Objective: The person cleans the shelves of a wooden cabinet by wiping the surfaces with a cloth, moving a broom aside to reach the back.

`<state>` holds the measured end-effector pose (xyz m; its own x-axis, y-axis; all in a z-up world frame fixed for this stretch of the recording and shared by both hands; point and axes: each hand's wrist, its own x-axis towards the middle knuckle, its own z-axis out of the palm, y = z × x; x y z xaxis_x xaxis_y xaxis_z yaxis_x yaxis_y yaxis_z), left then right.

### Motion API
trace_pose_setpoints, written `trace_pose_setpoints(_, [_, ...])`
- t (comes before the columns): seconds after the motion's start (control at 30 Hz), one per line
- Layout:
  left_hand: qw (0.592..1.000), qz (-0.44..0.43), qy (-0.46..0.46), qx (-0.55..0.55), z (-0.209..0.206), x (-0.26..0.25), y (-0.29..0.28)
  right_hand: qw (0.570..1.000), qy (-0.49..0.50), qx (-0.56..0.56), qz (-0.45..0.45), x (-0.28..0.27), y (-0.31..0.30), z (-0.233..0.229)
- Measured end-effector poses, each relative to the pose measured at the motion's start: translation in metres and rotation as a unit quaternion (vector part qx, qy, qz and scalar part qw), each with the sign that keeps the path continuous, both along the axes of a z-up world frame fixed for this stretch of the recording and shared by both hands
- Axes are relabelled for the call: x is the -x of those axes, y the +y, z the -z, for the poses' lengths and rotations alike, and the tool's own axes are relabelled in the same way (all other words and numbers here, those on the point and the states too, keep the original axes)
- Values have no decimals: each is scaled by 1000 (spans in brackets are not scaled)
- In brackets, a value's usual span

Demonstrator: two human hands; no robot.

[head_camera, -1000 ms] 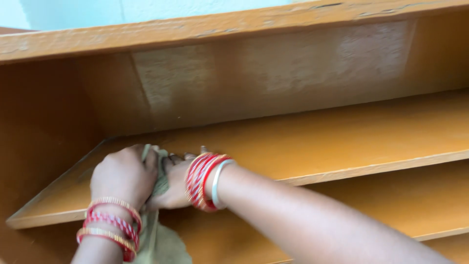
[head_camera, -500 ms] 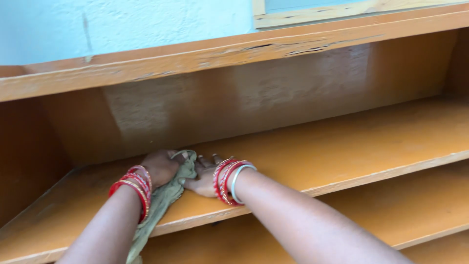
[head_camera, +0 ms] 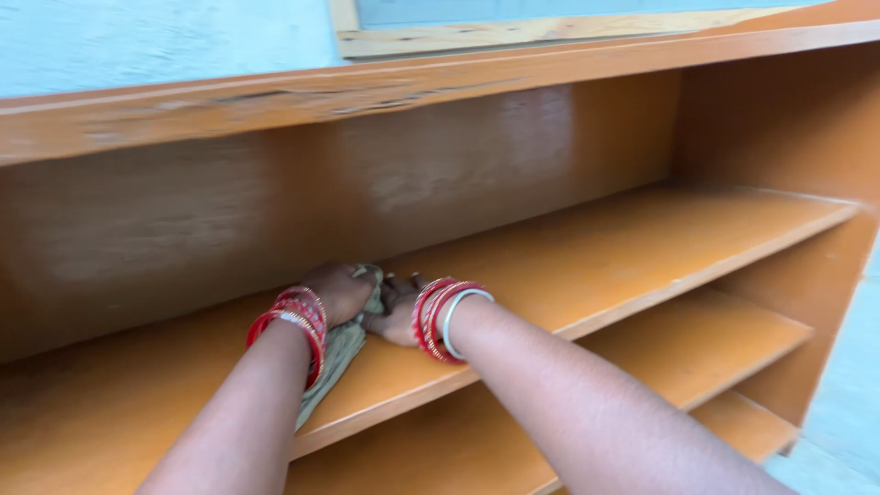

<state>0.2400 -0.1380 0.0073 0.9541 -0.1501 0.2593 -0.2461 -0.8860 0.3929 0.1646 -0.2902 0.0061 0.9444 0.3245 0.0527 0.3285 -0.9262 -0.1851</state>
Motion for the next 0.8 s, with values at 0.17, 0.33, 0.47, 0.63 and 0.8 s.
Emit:
trace_pose_setpoints(0.17, [998, 51, 2, -24, -9, 8, -88, 997, 5, 11, 70, -7, -81, 1])
trace_pose_setpoints(0.33, [989, 131, -10, -65, -13, 16, -126, 995, -10, 7, 101, 3, -124, -1])
trace_pose_setpoints(0.47, [987, 136, 27, -84, -15, 26, -127, 993, -33, -18, 109, 14, -125, 0])
trace_pose_setpoints(0.63, [986, 146, 17, -75, -6, 12, -126, 993, -30, -46, 109, 12, -126, 4])
trace_pose_setpoints(0.8, [990, 130, 43, 23, 0, 8, -128, 992, -47, -55, 106, 5, -129, 11])
